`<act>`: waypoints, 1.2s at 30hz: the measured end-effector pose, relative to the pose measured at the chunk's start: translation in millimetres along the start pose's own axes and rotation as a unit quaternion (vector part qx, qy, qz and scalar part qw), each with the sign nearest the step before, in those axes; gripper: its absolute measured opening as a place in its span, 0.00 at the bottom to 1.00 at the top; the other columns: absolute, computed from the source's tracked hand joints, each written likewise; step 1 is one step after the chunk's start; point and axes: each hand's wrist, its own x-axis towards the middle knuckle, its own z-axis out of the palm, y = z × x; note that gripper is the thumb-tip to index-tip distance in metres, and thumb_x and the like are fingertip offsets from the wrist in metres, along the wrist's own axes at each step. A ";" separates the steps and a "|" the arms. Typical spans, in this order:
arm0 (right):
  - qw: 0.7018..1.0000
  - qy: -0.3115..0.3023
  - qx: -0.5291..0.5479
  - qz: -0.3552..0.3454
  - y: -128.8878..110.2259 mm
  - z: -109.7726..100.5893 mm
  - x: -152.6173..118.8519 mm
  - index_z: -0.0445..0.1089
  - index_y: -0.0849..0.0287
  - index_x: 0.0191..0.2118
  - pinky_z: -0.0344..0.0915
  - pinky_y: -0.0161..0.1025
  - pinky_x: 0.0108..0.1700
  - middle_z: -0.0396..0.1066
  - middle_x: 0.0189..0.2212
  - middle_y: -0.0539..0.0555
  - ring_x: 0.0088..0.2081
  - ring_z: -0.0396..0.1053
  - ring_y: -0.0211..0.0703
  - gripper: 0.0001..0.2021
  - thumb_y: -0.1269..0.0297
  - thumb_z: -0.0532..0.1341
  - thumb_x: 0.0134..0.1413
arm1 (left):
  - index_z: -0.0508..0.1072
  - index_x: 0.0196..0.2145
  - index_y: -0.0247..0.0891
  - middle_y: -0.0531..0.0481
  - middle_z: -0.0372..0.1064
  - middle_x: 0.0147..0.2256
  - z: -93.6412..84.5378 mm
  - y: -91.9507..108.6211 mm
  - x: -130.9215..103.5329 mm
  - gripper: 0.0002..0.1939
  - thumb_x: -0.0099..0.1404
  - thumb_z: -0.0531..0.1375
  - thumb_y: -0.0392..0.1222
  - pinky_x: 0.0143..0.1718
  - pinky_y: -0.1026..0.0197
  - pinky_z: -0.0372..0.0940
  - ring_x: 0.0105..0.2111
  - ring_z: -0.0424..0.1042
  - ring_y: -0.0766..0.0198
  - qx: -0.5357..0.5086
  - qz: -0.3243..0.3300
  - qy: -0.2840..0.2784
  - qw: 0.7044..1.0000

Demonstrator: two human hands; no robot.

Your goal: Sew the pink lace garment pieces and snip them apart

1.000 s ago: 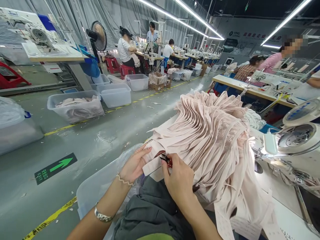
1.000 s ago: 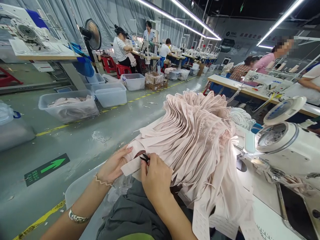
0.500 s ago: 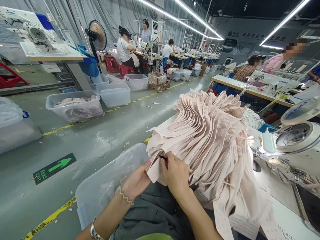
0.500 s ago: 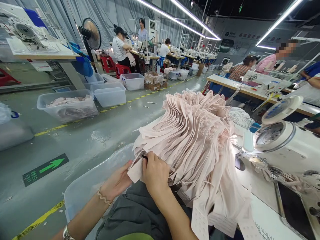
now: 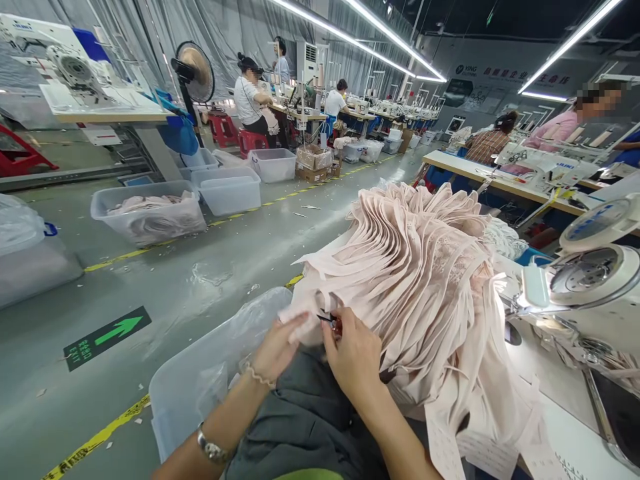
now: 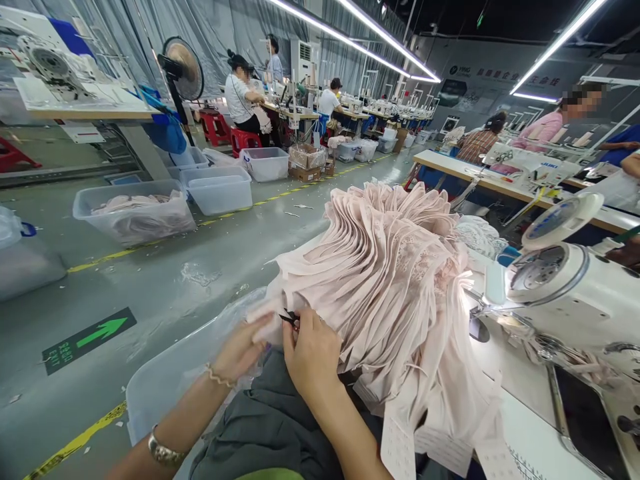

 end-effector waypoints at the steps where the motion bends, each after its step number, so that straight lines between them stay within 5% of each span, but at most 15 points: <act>1: 1.000 0.012 0.012 -0.002 0.6 -1.3 -3.4 0.66 0.58 0.40 0.55 0.34 0.29 0.74 0.28 0.50 0.28 0.73 0.40 0.08 0.61 0.54 0.64 | 0.78 0.41 0.32 0.44 0.79 0.37 1.7 8.8 4.7 0.14 0.56 0.67 0.31 0.41 0.60 0.70 0.38 0.78 0.56 -0.025 0.010 0.009 1.000; 4: 1.000 0.024 0.016 -0.003 0.5 -3.6 -10.5 0.67 0.58 0.40 0.55 0.34 0.29 0.73 0.27 0.51 0.27 0.72 0.39 0.10 0.60 0.51 0.66 | 0.73 0.51 0.32 0.43 0.78 0.41 8.2 25.4 9.6 0.18 0.63 0.60 0.31 0.46 0.58 0.71 0.40 0.78 0.57 -0.069 -0.014 0.000 0.998; 9: 0.999 0.026 -0.019 -0.011 -4.9 -6.1 -8.9 0.67 0.58 0.39 0.55 0.35 0.29 0.73 0.27 0.50 0.27 0.71 0.40 0.09 0.61 0.52 0.66 | 0.66 0.59 0.33 0.42 0.78 0.43 19.0 23.5 -4.7 0.21 0.69 0.53 0.33 0.50 0.55 0.71 0.43 0.77 0.56 -0.101 -0.071 -0.016 0.992; 20: 0.992 -0.022 -0.121 -0.012 -4.7 2.4 0.3 0.65 0.56 0.34 0.49 0.36 0.24 0.73 0.24 0.49 0.24 0.71 0.40 0.05 0.65 0.56 0.62 | 0.68 0.57 0.39 0.44 0.75 0.47 13.4 14.2 -19.2 0.22 0.65 0.60 0.37 0.50 0.56 0.69 0.48 0.74 0.54 -0.066 -0.054 -0.038 0.996; 25: 0.990 -0.035 -0.139 0.004 0.2 7.6 4.9 0.65 0.57 0.33 0.47 0.36 0.24 0.72 0.22 0.50 0.23 0.71 0.41 0.05 0.64 0.58 0.60 | 0.76 0.48 0.39 0.44 0.77 0.43 1.4 -11.3 -27.1 0.23 0.52 0.70 0.32 0.47 0.56 0.70 0.43 0.76 0.53 0.057 -0.134 -0.116 0.983; 27: 0.992 -0.025 -0.125 -0.001 0.2 6.3 3.3 0.65 0.57 0.33 0.48 0.36 0.24 0.72 0.22 0.50 0.23 0.70 0.42 0.06 0.64 0.57 0.61 | 0.78 0.44 0.38 0.45 0.78 0.43 -1.7 -13.1 -23.5 0.22 0.49 0.71 0.29 0.48 0.58 0.69 0.43 0.76 0.54 0.081 -0.108 -0.091 0.987; 30: 0.997 0.020 -0.069 -0.012 -1.5 -0.2 -4.4 0.66 0.58 0.37 0.51 0.36 0.27 0.73 0.25 0.51 0.25 0.71 0.41 0.09 0.61 0.53 0.65 | 0.77 0.44 0.37 0.45 0.77 0.45 -2.7 -1.5 -10.9 0.17 0.55 0.68 0.33 0.50 0.58 0.68 0.44 0.75 0.56 0.024 -0.015 -0.030 0.999; 36: 0.998 0.045 -0.033 -0.020 -3.7 -13.6 -17.8 0.66 0.58 0.39 0.55 0.36 0.30 0.73 0.27 0.51 0.27 0.70 0.41 0.11 0.61 0.50 0.68 | 0.70 0.56 0.40 0.46 0.78 0.43 6.0 18.4 -2.1 0.19 0.68 0.55 0.37 0.50 0.56 0.68 0.45 0.75 0.57 -0.080 -0.065 -0.072 0.992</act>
